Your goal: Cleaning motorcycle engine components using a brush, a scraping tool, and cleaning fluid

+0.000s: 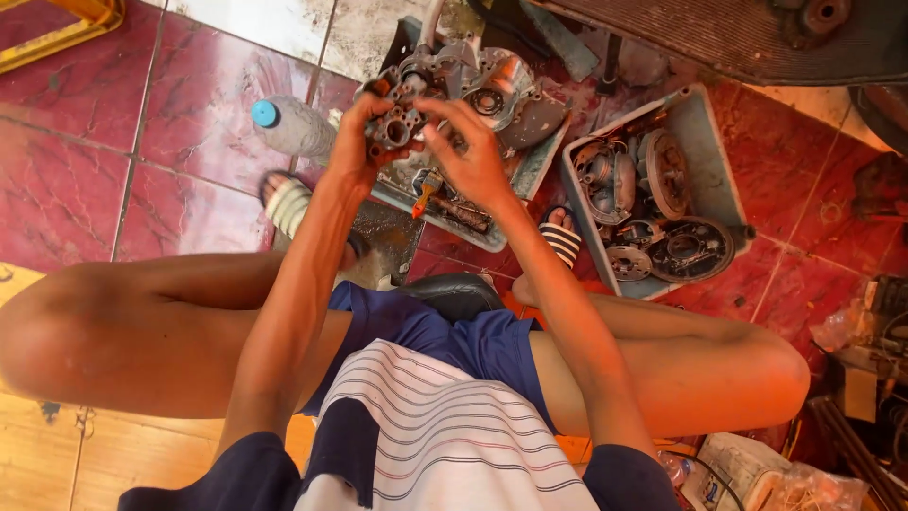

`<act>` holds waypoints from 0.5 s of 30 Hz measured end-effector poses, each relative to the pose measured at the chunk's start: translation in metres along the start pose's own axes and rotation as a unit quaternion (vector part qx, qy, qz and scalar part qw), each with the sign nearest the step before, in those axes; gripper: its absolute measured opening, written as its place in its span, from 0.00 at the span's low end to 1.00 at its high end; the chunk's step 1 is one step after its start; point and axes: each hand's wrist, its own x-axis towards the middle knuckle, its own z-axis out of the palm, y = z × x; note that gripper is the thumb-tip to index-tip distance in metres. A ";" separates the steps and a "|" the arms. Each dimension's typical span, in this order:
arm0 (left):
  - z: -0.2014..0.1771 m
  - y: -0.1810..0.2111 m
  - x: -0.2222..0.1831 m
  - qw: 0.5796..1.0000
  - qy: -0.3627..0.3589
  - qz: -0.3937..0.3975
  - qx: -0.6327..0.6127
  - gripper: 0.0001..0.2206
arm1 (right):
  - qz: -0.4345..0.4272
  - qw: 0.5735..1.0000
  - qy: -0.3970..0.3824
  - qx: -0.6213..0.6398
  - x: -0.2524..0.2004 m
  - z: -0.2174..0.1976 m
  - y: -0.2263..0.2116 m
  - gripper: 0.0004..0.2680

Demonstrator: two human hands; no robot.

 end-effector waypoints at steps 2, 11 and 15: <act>0.004 -0.002 0.001 1.000 0.003 0.013 0.002 0.21 | 0.006 1.000 0.006 0.008 0.004 0.002 0.018 0.14; -0.032 -0.087 0.061 0.997 0.047 0.002 -0.059 0.23 | 0.170 0.980 0.001 0.102 -0.025 0.046 0.086 0.04; -0.082 -0.186 0.131 0.981 0.126 -0.017 -0.149 0.19 | 0.281 0.930 0.035 0.234 -0.057 0.093 0.162 0.10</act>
